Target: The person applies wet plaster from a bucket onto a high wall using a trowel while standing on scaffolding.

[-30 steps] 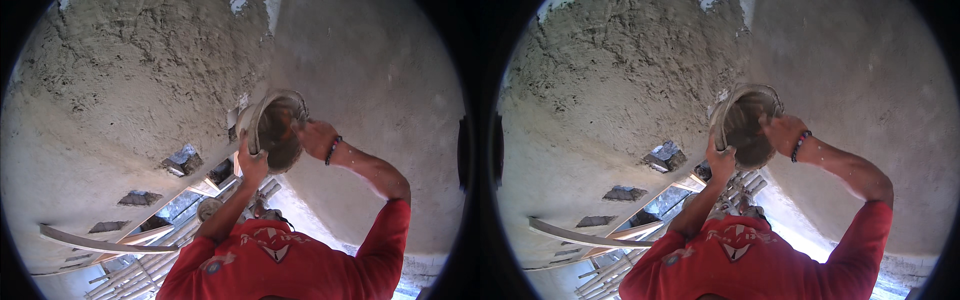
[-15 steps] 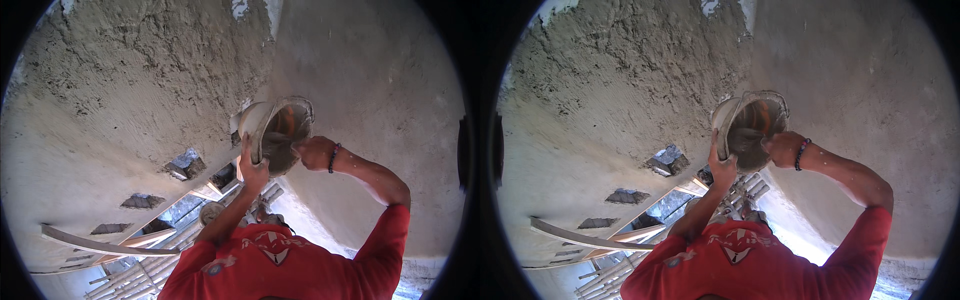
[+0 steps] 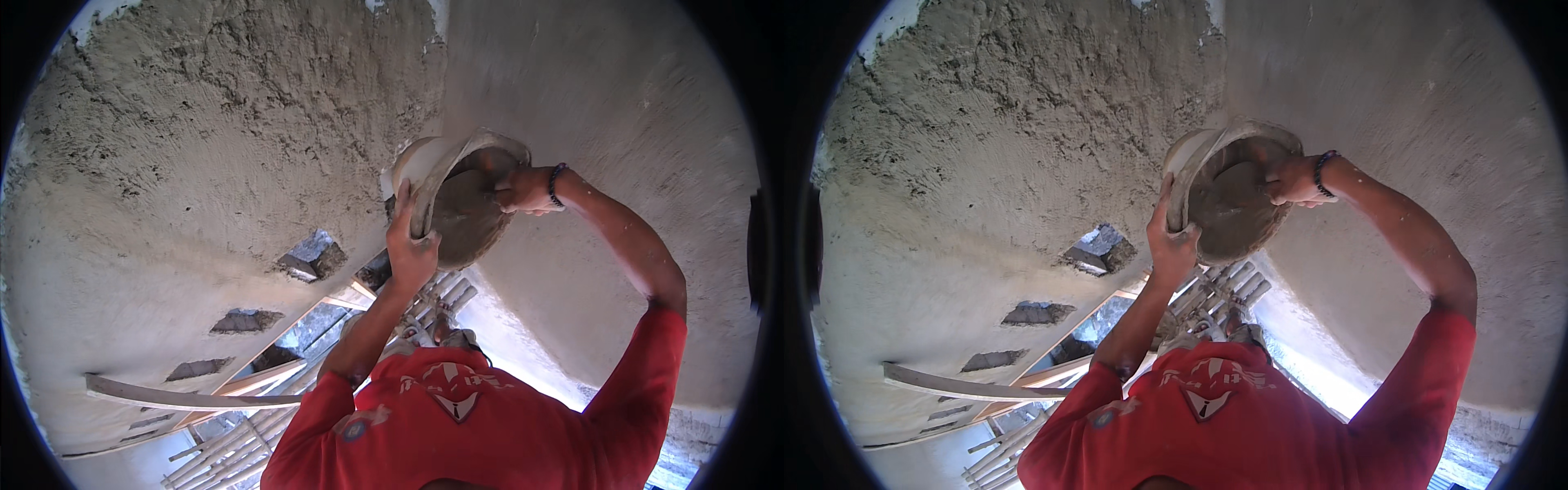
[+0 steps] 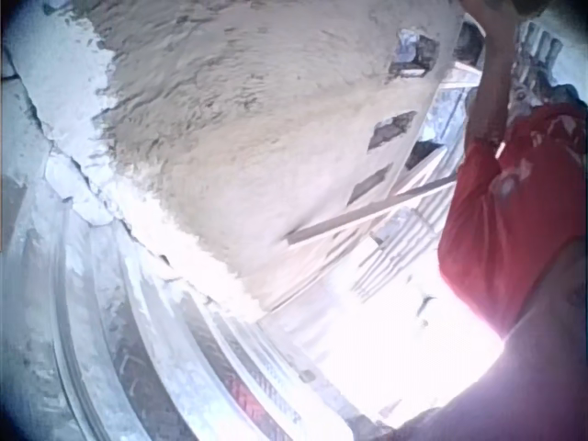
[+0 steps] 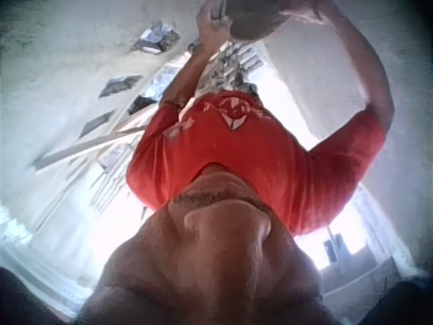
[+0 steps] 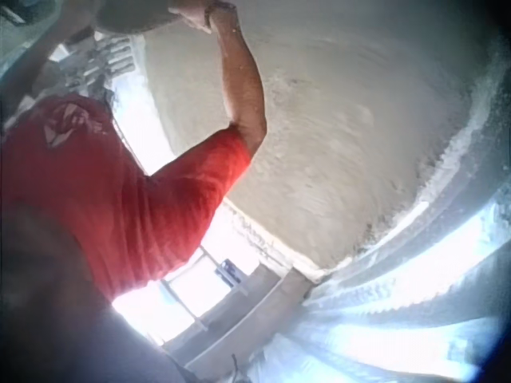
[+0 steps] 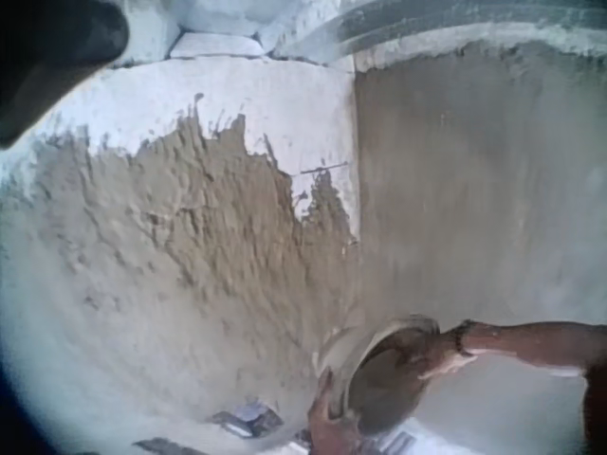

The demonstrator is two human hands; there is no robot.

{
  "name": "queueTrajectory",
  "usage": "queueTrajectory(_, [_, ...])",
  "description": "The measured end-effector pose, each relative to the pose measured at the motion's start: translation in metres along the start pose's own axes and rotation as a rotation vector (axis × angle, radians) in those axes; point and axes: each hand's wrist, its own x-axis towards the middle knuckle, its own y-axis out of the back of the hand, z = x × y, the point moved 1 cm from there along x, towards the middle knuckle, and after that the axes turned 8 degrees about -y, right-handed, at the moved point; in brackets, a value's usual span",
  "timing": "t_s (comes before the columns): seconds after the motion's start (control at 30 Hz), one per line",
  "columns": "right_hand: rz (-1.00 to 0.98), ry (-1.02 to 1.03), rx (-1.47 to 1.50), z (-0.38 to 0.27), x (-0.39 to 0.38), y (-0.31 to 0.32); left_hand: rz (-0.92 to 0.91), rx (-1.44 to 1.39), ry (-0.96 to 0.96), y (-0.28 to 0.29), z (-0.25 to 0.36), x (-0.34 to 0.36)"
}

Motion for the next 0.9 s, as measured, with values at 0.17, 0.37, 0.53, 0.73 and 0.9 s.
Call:
queueTrajectory(0.17, [-0.144,-0.007,0.525,0.002,-0.008,-0.035,-0.021,-0.006,-0.009,0.007,0.008,0.005])
queueTrajectory(0.37, [-0.274,0.167,1.125,0.004,0.032,-0.101,-0.027,0.068,0.001,0.006,0.005,0.004])
queueTrajectory(0.53, [-0.323,0.224,1.335,-0.024,0.041,-0.124,0.139,-0.072,0.183,-0.006,-0.035,-0.023])
queueTrajectory(0.73, [-0.311,0.278,1.602,-0.039,0.042,-0.15,0.342,-0.186,0.521,-0.017,-0.049,-0.034])
queueTrajectory(0.9, [-0.25,0.34,1.712,-0.057,0.011,-0.145,0.539,-0.411,0.636,-0.003,-0.062,-0.031])
